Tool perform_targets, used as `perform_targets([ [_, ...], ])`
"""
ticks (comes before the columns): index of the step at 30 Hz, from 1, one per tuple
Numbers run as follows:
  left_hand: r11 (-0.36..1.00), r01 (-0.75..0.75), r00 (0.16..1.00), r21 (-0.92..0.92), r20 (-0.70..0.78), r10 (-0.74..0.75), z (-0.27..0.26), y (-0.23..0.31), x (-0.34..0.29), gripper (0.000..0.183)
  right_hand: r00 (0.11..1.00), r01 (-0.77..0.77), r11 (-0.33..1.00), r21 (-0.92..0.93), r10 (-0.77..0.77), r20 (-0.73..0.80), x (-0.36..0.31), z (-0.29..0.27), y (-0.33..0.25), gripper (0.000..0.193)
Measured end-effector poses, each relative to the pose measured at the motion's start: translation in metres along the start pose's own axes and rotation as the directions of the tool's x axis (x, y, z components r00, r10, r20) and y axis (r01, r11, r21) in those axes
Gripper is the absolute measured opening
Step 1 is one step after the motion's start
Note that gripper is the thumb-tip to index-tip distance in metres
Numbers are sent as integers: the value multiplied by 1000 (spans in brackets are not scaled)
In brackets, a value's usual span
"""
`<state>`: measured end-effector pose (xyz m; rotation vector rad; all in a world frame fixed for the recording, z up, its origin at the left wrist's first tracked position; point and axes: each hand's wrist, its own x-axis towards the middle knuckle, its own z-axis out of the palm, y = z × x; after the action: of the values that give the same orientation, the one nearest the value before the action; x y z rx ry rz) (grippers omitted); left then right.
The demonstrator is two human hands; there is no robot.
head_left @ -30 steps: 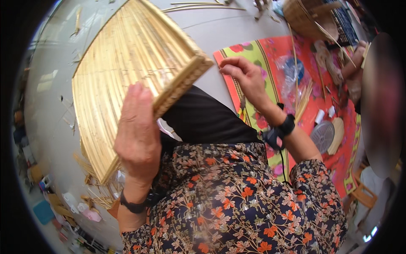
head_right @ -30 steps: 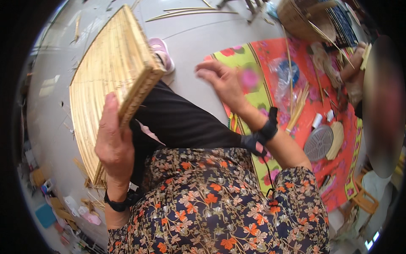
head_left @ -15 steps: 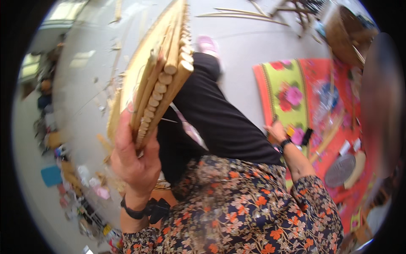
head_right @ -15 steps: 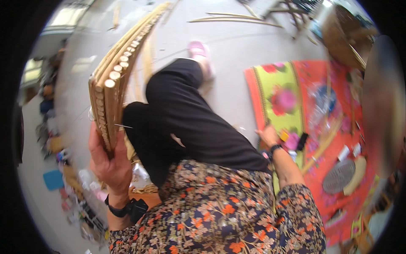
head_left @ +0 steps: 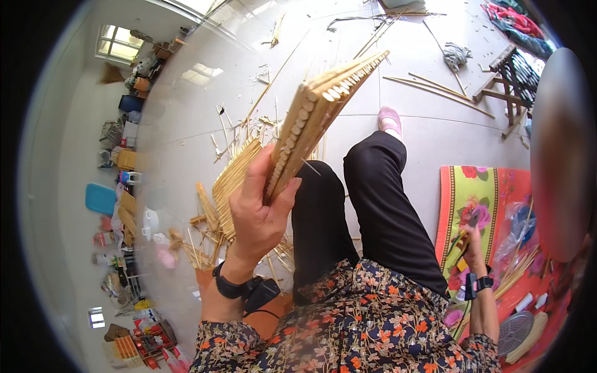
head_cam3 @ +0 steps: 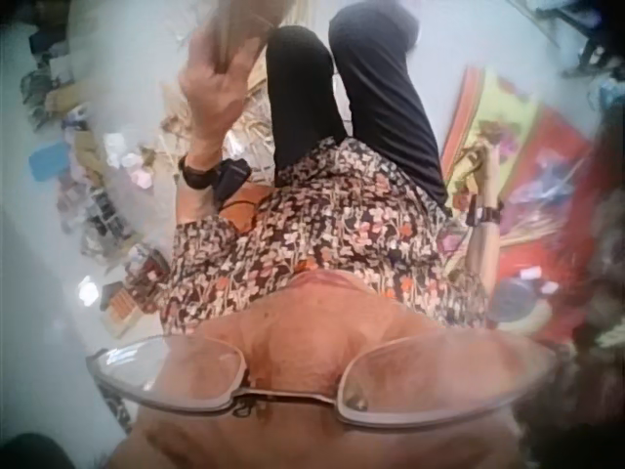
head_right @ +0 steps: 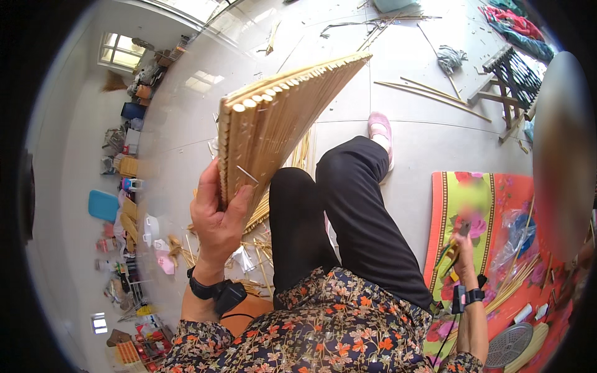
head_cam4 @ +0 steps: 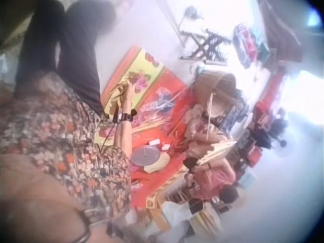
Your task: The person sits on the floor and weaves a rectangular bamboo mat by threading a thin cord through the edge slats. They rotate the mat to work on different sides and use a small hammer to secure the cord.
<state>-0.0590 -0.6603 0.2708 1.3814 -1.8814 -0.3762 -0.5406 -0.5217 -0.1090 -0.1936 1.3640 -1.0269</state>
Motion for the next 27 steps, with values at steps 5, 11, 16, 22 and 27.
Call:
perform_targets([
  [5, 996, -86, 996, 1, -22, 86, 3, -10, -2, 55, 807, 226, 933, 281, -341, 482, -68, 122, -106, 42],
  [11, 993, -112, 992, -42, 58, 114, 6, -9, 1, 56, 698, 5, 989, -149, 103, 709, -149, 243, -109, 34],
  [16, 990, -127, 989, -63, 64, 131, 0, -15, -5, 55, 506, 78, 989, -129, 72, 859, -165, 240, -103, 38],
  [22, 981, -174, 984, -82, 33, 177, -10, -26, -16, 56, 624, 143, 952, -271, 126, 771, -187, 266, -94, 32],
  [27, 975, -209, 976, -79, 46, 213, -17, -27, -22, 57, 610, 501, 789, -355, -31, 792, -206, 305, -122, 34],
])
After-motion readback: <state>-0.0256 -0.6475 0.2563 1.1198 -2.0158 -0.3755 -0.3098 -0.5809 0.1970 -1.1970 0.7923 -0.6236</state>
